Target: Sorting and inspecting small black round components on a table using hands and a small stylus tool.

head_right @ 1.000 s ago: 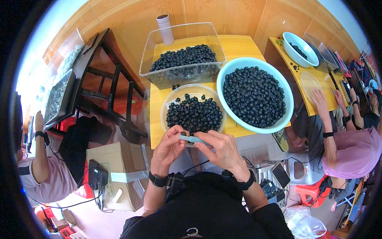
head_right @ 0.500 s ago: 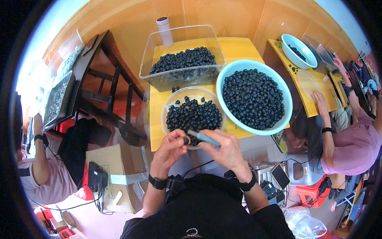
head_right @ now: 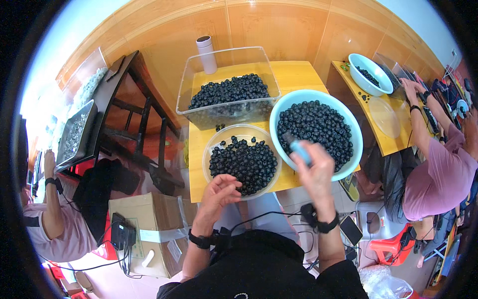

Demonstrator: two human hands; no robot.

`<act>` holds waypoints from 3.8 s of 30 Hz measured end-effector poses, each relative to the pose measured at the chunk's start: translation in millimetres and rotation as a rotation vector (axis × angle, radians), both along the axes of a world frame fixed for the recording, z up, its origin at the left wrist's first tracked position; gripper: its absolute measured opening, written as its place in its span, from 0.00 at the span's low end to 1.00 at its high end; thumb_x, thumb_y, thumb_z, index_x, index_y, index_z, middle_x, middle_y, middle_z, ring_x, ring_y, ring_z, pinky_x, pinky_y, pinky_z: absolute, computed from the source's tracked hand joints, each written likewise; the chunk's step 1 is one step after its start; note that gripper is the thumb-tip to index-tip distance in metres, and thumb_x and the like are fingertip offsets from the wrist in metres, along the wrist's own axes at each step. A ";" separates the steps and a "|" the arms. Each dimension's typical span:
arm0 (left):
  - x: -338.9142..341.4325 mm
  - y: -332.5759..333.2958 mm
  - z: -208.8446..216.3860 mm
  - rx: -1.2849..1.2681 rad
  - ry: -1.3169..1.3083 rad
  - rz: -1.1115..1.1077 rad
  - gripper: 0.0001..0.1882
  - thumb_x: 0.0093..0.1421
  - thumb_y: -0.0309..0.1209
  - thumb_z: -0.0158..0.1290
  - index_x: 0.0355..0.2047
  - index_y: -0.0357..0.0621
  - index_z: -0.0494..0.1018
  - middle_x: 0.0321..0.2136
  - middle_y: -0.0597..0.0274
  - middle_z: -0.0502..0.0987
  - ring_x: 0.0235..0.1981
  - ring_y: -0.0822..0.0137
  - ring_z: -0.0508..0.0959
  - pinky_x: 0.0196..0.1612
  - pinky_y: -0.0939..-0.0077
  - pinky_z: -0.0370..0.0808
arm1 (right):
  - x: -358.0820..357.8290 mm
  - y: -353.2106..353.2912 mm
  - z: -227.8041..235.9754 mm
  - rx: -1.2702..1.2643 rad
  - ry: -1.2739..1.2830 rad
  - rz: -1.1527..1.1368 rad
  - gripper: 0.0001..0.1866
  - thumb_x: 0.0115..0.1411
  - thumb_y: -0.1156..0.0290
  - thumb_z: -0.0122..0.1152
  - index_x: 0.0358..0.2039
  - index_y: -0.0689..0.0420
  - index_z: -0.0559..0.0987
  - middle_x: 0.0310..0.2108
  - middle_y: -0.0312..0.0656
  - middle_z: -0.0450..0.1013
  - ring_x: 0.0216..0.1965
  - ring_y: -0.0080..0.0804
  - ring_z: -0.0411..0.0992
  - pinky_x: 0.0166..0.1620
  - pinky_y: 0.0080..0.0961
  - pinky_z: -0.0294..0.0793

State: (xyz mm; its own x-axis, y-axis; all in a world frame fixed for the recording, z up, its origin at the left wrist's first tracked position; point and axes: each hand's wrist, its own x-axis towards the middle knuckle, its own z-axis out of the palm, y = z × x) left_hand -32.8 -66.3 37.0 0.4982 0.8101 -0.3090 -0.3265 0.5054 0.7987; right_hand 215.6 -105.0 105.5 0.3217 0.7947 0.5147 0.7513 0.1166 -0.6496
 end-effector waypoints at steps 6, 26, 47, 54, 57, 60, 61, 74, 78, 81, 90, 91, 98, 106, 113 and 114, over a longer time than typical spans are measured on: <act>-10.4 16.1 -6.9 0.118 0.171 0.205 0.09 0.57 0.23 0.53 0.39 0.36 0.70 0.32 0.62 0.76 0.28 0.73 0.76 0.33 0.80 0.77 | 20.5 -7.5 -3.3 -0.009 -0.039 -0.160 0.12 0.51 0.76 0.61 0.38 0.62 0.77 0.26 0.46 0.71 0.26 0.37 0.71 0.30 0.29 0.68; 48.7 51.2 -29.6 1.000 0.951 0.080 0.12 0.42 0.18 0.58 0.29 0.39 0.71 0.25 0.53 0.71 0.26 0.57 0.74 0.30 0.65 0.70 | 9.2 -13.0 -40.4 -0.074 -0.094 -0.250 0.08 0.51 0.74 0.61 0.33 0.61 0.78 0.29 0.46 0.74 0.29 0.46 0.74 0.31 0.34 0.70; 5.9 26.1 -6.8 -0.140 -0.451 -0.066 0.09 0.58 0.22 0.51 0.40 0.38 0.72 0.34 0.56 0.77 0.32 0.71 0.79 0.37 0.79 0.80 | -63.2 -18.6 -24.8 -0.208 0.137 0.388 0.11 0.53 0.70 0.61 0.37 0.59 0.78 0.27 0.44 0.74 0.27 0.41 0.74 0.29 0.30 0.72; 7.4 21.3 -4.6 -0.139 -0.471 -0.085 0.09 0.58 0.23 0.52 0.40 0.38 0.72 0.35 0.55 0.77 0.32 0.72 0.79 0.37 0.80 0.80 | -64.6 -17.4 -29.8 -0.212 0.059 0.409 0.12 0.52 0.67 0.63 0.36 0.58 0.78 0.25 0.42 0.74 0.23 0.38 0.74 0.25 0.30 0.71; 5.3 20.3 -7.5 -0.141 -0.484 -0.088 0.09 0.59 0.24 0.51 0.40 0.38 0.70 0.36 0.52 0.75 0.32 0.70 0.79 0.36 0.80 0.81 | -65.0 -18.0 -28.0 -0.220 0.070 0.398 0.12 0.52 0.67 0.63 0.35 0.58 0.78 0.25 0.42 0.74 0.22 0.38 0.74 0.24 0.30 0.71; 5.1 19.9 -5.9 -0.133 -0.486 -0.101 0.08 0.59 0.23 0.51 0.39 0.37 0.70 0.36 0.52 0.75 0.31 0.71 0.79 0.35 0.80 0.81 | -64.7 -18.0 -30.1 -0.195 0.055 0.405 0.12 0.52 0.67 0.63 0.35 0.59 0.78 0.25 0.42 0.74 0.22 0.38 0.74 0.24 0.29 0.71; 5.0 20.0 -5.6 -0.137 -0.490 -0.106 0.07 0.59 0.23 0.51 0.39 0.37 0.69 0.36 0.52 0.75 0.31 0.71 0.79 0.35 0.81 0.80 | -64.3 -17.8 -31.3 -0.190 0.038 0.404 0.12 0.52 0.66 0.63 0.35 0.59 0.78 0.25 0.42 0.74 0.21 0.37 0.74 0.24 0.29 0.71; -1.1 23.3 -3.6 -0.078 -0.520 -0.141 0.04 0.56 0.22 0.54 0.31 0.39 0.71 0.34 0.52 0.76 0.28 0.72 0.79 0.32 0.81 0.81 | -68.0 -17.6 -26.7 -0.221 0.064 0.410 0.12 0.52 0.66 0.63 0.35 0.57 0.79 0.26 0.41 0.75 0.20 0.36 0.74 0.23 0.27 0.71; -3.6 19.1 3.8 -0.087 -0.502 -0.117 0.04 0.55 0.22 0.55 0.30 0.39 0.71 0.33 0.52 0.76 0.27 0.72 0.79 0.31 0.82 0.80 | -66.1 -13.6 -38.5 -0.166 0.028 0.413 0.11 0.53 0.66 0.62 0.36 0.57 0.79 0.25 0.43 0.75 0.21 0.38 0.74 0.24 0.29 0.71; -7.5 9.2 18.7 -0.018 -0.569 -0.286 0.05 0.54 0.22 0.56 0.29 0.40 0.70 0.33 0.53 0.76 0.27 0.72 0.79 0.30 0.82 0.79 | -48.5 -5.8 -51.2 -0.198 0.069 0.131 0.12 0.56 0.65 0.59 0.36 0.59 0.79 0.25 0.46 0.75 0.23 0.44 0.74 0.27 0.32 0.71; 0.5 5.4 12.9 -0.113 -0.405 -0.190 0.08 0.53 0.20 0.56 0.33 0.41 0.68 0.29 0.60 0.76 0.26 0.72 0.79 0.31 0.82 0.79 | -73.4 -20.3 -12.1 -0.190 0.319 0.481 0.16 0.45 0.78 0.67 0.37 0.61 0.79 0.25 0.39 0.72 0.23 0.25 0.69 0.27 0.20 0.67; 1.3 5.0 12.4 -0.104 -0.383 -0.210 0.10 0.53 0.21 0.56 0.34 0.42 0.68 0.29 0.61 0.76 0.27 0.72 0.78 0.32 0.81 0.79 | -75.4 -20.9 -10.8 -0.203 0.268 0.501 0.14 0.46 0.77 0.66 0.36 0.60 0.79 0.25 0.40 0.72 0.24 0.31 0.71 0.28 0.24 0.69; 7.2 -2.1 3.8 -0.122 -0.286 -0.271 0.12 0.54 0.23 0.56 0.38 0.42 0.68 0.30 0.63 0.76 0.27 0.73 0.78 0.33 0.80 0.78 | -67.2 -25.5 -15.6 -0.233 0.164 0.509 0.10 0.46 0.77 0.64 0.33 0.59 0.79 0.24 0.41 0.71 0.25 0.38 0.72 0.28 0.29 0.71; -7.2 36.3 -13.9 0.275 0.267 0.094 0.08 0.56 0.23 0.54 0.37 0.37 0.73 0.31 0.61 0.77 0.29 0.74 0.77 0.33 0.81 0.77 | 15.9 -3.3 4.5 0.045 -0.032 -0.130 0.15 0.48 0.76 0.63 0.38 0.63 0.76 0.27 0.45 0.70 0.27 0.38 0.69 0.32 0.29 0.68; 2.4 66.5 -35.2 0.756 0.845 0.255 0.14 0.44 0.17 0.58 0.33 0.37 0.75 0.25 0.55 0.75 0.24 0.66 0.77 0.29 0.74 0.75 | 12.9 -21.7 -26.8 -0.098 -0.064 -0.229 0.12 0.52 0.75 0.60 0.38 0.61 0.77 0.27 0.46 0.69 0.28 0.44 0.70 0.33 0.33 0.68; 5.8 67.6 -35.1 0.838 0.964 0.198 0.15 0.42 0.17 0.59 0.33 0.38 0.75 0.25 0.53 0.75 0.24 0.62 0.76 0.30 0.72 0.74 | 12.0 -22.4 -28.4 -0.096 -0.057 -0.229 0.12 0.52 0.75 0.60 0.38 0.61 0.77 0.27 0.46 0.69 0.28 0.44 0.70 0.33 0.33 0.68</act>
State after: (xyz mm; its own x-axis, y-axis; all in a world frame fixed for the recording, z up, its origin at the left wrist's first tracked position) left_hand -27.0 1.4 1.9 0.2097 0.9646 0.1602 0.5439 -0.2512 0.8006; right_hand 227.6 -127.4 77.1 0.4716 0.7502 0.4634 0.7869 -0.1210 -0.6051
